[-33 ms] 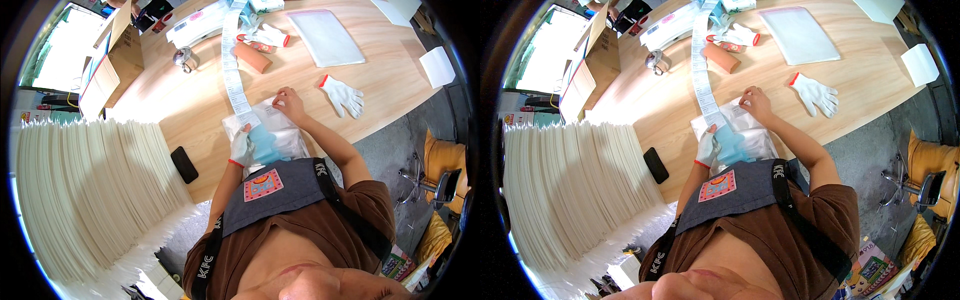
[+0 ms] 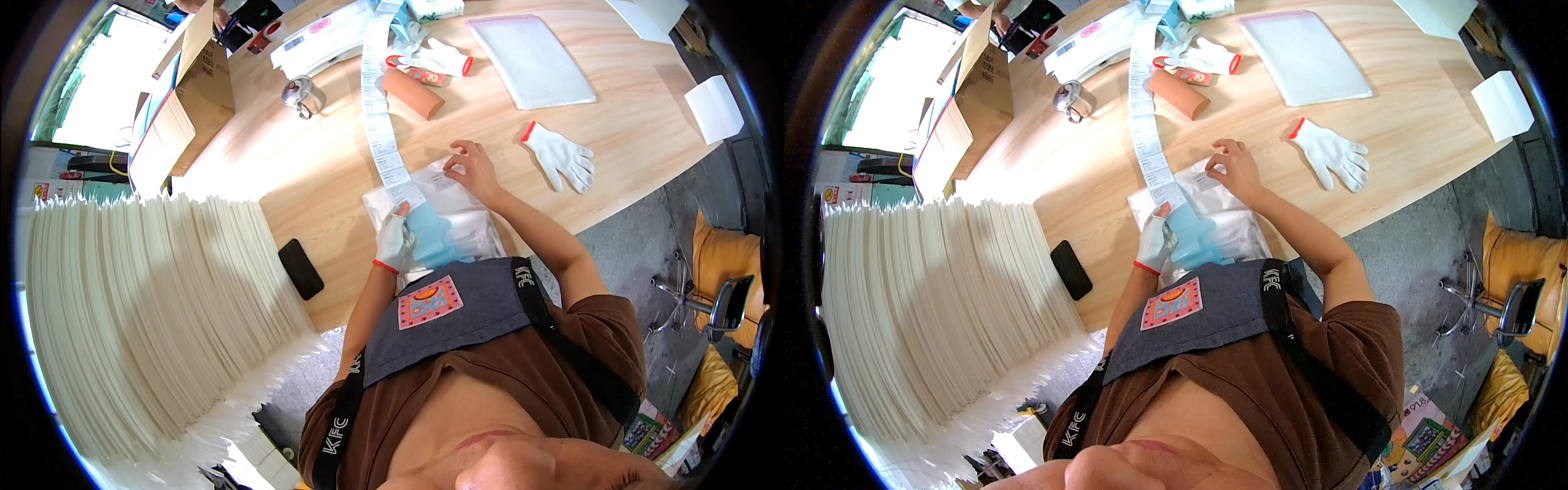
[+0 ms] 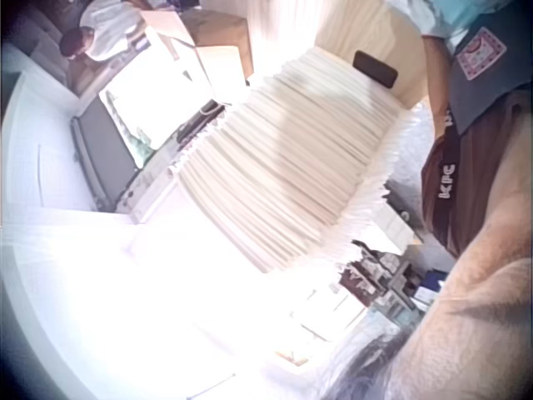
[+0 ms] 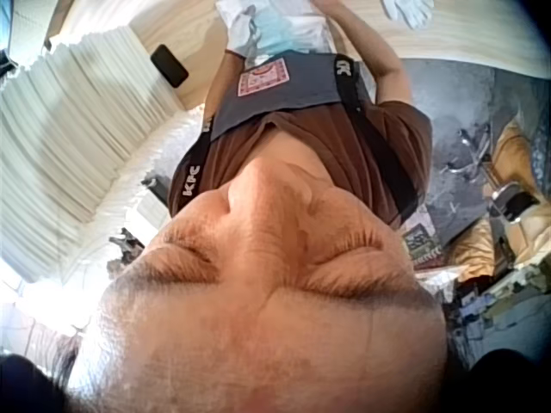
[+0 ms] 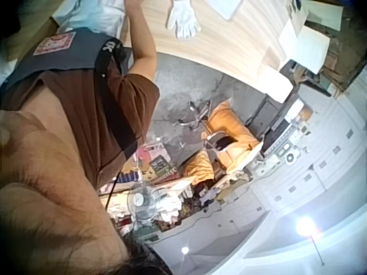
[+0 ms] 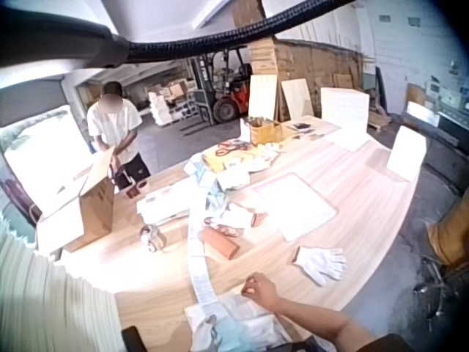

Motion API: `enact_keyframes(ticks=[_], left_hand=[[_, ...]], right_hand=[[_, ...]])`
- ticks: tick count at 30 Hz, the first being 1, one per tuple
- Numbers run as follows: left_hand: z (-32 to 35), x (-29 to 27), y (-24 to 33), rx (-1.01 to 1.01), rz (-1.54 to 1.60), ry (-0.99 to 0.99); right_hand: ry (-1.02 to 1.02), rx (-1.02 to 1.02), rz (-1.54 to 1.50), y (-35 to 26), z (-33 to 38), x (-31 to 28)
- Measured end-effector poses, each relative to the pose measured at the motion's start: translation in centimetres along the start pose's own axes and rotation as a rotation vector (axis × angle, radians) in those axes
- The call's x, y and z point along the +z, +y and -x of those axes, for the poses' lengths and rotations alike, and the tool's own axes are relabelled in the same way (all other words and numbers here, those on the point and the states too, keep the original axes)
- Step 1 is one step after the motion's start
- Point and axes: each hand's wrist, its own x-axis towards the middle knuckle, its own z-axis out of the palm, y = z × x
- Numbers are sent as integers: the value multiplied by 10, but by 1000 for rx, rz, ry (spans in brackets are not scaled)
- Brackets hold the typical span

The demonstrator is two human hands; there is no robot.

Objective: The person stands at a wooden table and repeatedly applies adhesive labels from a long roll onto small, light-blue rectangular items. They peel each label, place it on an item, and smooth it down before moving to the next one.

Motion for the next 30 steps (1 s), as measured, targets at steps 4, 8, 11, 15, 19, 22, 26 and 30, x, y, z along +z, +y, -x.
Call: enact_keyframes(ticks=[4,8,11,15,19,22,26,30], left_hand=[[-1,-2,1,-21,-43,5],[0,3,-1,40,-25,26],[16,26,11,46,3,16],[6,11,3,80,6,-73],[18,20,11,99,44,-95],[40,31,30,60,35,-90],[64,48,58,89,43,-135],[60,59,59,206,-14,-168]], right_hand=[[-67,191,-317,-7,10,-5],[-136,498,-563,-17,4,-16],[-118,636,-674,5,3,-3],[-348,709,-735,30,-1,6],[-258,593,-599,15,-2,-7],[-242,488,-670,-2,9,-21],[-306,166,-624,-22,30,-40],[-602,-136,-445,-33,44,-54]])
